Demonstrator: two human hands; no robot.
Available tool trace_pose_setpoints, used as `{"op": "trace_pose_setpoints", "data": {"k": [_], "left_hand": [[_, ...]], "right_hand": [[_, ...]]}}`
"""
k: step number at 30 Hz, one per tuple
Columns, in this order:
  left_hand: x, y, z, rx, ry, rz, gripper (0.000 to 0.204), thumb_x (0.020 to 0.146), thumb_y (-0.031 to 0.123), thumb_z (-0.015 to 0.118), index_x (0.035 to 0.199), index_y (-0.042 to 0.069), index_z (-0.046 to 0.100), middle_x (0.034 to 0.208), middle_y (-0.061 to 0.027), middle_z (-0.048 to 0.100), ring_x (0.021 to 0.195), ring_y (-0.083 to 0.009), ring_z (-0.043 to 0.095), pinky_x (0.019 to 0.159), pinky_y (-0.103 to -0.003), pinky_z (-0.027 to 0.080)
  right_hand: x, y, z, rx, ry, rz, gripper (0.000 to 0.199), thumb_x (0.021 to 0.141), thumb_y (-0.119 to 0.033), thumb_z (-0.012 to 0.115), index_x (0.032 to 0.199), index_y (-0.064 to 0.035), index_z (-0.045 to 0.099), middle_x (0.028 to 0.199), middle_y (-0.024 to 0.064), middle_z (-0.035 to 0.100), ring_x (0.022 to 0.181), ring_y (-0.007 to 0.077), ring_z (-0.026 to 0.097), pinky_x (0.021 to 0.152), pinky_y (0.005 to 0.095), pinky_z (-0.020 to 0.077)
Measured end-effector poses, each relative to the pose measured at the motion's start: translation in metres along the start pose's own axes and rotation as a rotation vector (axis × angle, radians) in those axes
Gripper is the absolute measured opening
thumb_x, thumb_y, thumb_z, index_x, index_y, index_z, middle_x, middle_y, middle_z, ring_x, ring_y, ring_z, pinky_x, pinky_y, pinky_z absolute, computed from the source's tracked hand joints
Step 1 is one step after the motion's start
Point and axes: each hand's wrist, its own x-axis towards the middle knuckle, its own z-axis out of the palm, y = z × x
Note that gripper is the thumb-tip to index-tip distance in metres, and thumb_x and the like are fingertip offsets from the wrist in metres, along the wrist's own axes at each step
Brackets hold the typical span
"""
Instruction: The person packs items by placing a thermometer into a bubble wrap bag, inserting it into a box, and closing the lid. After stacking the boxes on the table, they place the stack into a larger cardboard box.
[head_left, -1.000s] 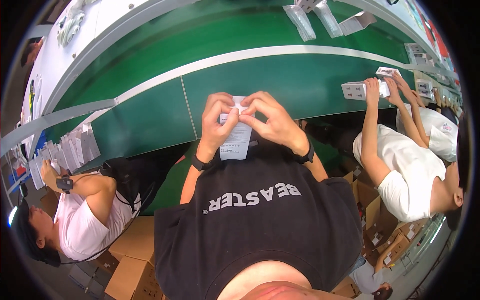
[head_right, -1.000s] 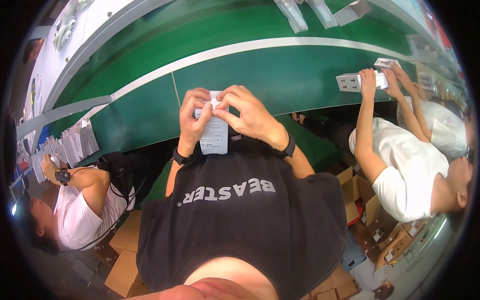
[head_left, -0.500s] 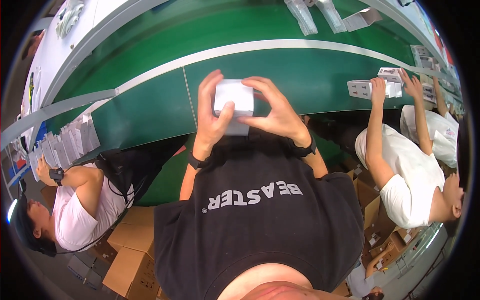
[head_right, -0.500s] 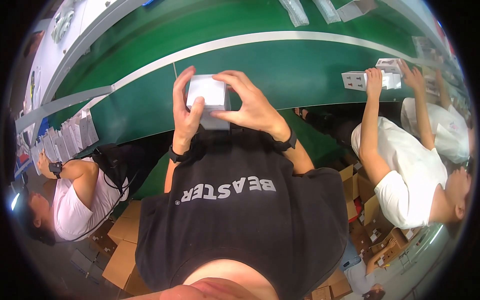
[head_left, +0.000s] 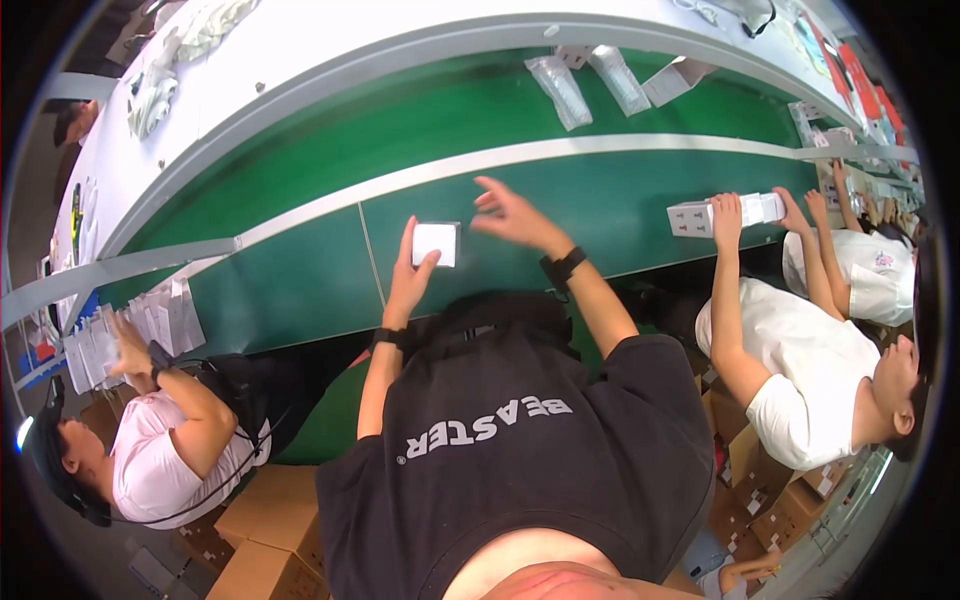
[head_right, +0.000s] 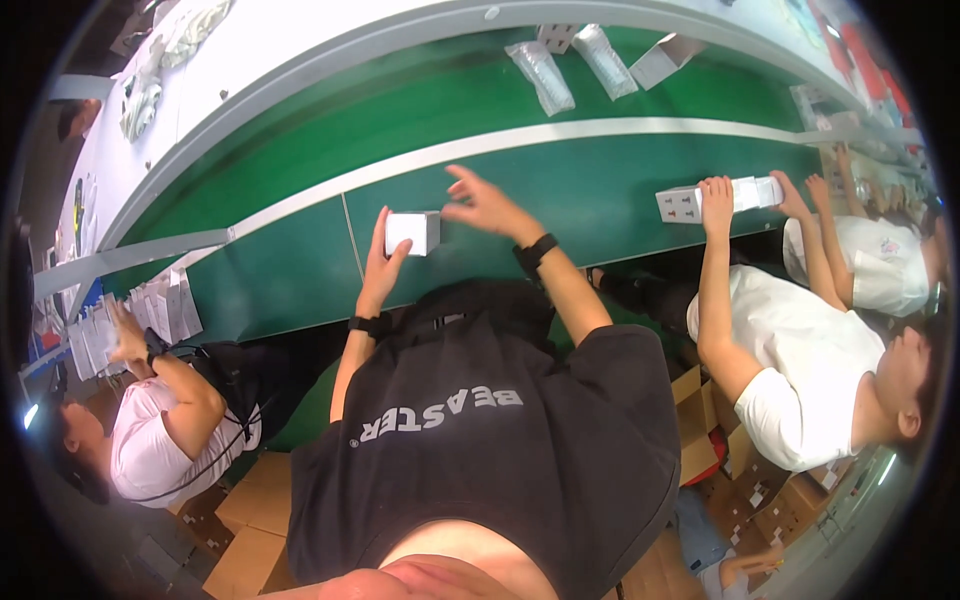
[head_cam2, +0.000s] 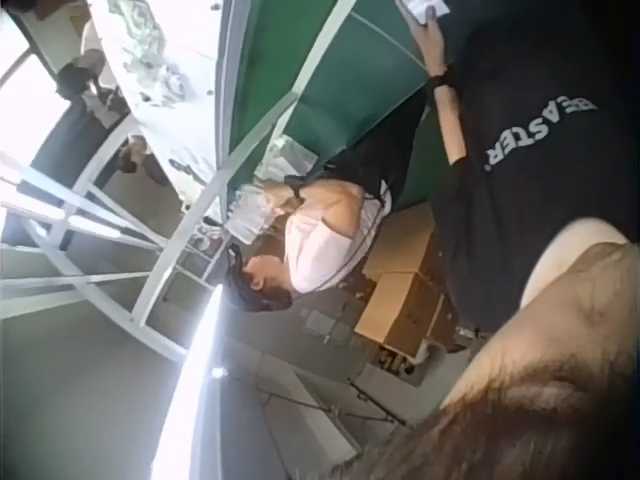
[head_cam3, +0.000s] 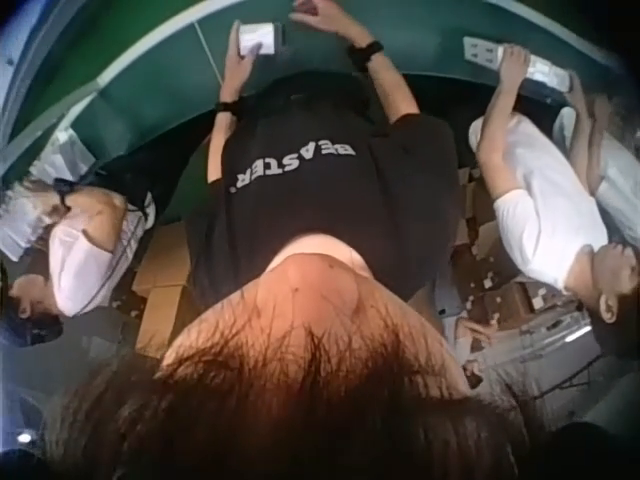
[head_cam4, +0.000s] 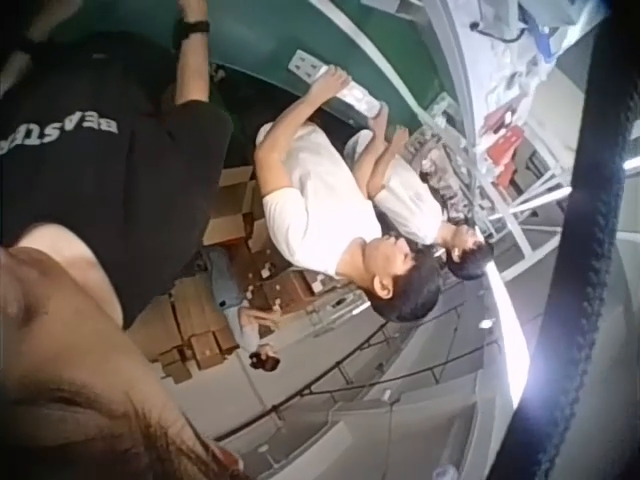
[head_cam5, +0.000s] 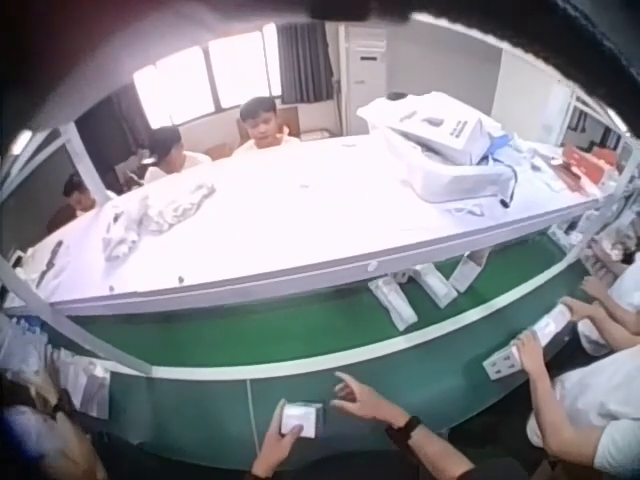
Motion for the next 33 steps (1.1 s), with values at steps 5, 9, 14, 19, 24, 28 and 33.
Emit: {"op": "trace_pose_setpoints", "data": {"k": [5,9,14,19,24,28,33], "left_hand": [[0.006,-0.009,0.009,0.158,0.124,0.068,0.071,0.093,0.017,0.063,0.151,0.004,0.025,0.148,-0.0205,0.039,0.133,-0.0248,0.042,0.108,-0.034,0.035],[0.0,-0.005,0.017,0.327,0.22,0.144,0.07,0.093,0.021,0.063,0.15,0.003,0.026,0.146,-0.023,0.041,0.134,-0.0294,0.042,0.109,-0.036,0.035],[-0.001,0.013,0.022,0.355,0.252,0.096,0.07,0.092,0.021,0.064,0.149,0.002,0.028,0.145,-0.0243,0.041,0.135,-0.0344,0.042,0.11,-0.038,0.034],[-0.009,0.035,-0.012,0.431,0.314,0.12,0.066,0.092,0.02,0.064,0.147,0.002,0.033,0.143,-0.023,0.045,0.133,-0.0344,0.044,0.109,-0.037,0.035],[-0.02,0.078,-0.034,0.429,0.489,0.257,0.064,0.088,0.02,0.069,0.142,0.002,0.04,0.14,-0.0205,0.047,0.132,-0.0347,0.044,0.109,-0.039,0.036],[-0.026,0.144,-0.012,0.299,0.171,0.398,0.068,0.081,0.02,0.075,0.138,0.0,0.044,0.14,-0.019,0.048,0.13,-0.0346,0.047,0.107,-0.04,0.039],[-0.029,0.167,0.035,0.038,-0.204,0.387,0.066,0.077,0.024,0.08,0.13,-0.002,0.05,0.133,-0.0198,0.053,0.121,-0.0314,0.054,0.101,-0.039,0.044]], "right_hand": [[0.072,0.088,-0.136,0.356,0.444,0.134,0.05,0.091,-0.035,0.068,0.126,-0.0021,0.054,0.106,0.0118,0.069,0.098,0.0177,0.065,0.079,0.032,0.055],[0.103,0.094,-0.177,0.752,0.875,0.416,0.049,0.084,-0.043,0.074,0.112,-0.0057,0.06,0.089,0.0065,0.066,0.08,0.0167,0.063,0.069,0.0304,0.0544],[0.121,0.136,-0.205,0.761,0.921,0.267,0.027,0.085,-0.03,0.075,0.096,-0.0067,0.068,0.086,0.0027,0.065,0.076,0.0148,0.059,0.071,0.0262,0.0493],[0.123,0.055,-0.163,0.337,0.865,-0.163,0.026,0.093,-0.025,0.064,0.106,-0.0019,0.067,0.092,0.0038,0.068,0.08,0.0121,0.061,0.074,0.024,0.0478],[0.053,-0.035,-0.135,-0.175,0.786,-0.275,0.022,0.097,-0.022,0.058,0.103,-0.0013,0.066,0.092,0.0031,0.066,0.082,0.0114,0.059,0.074,0.0249,0.0471],[-0.056,-0.14,-0.093,-0.249,0.533,-0.309,0.015,0.097,-0.014,0.058,0.091,-0.0002,0.061,0.08,0.0014,0.058,0.072,0.0098,0.052,0.067,0.0237,0.0426],[-0.109,-0.217,-0.011,-0.339,0.393,-0.578,0.011,0.086,-0.009,0.069,0.081,-0.0031,0.06,0.073,0.0068,0.056,0.065,0.0201,0.052,0.063,0.0329,0.042]]}}
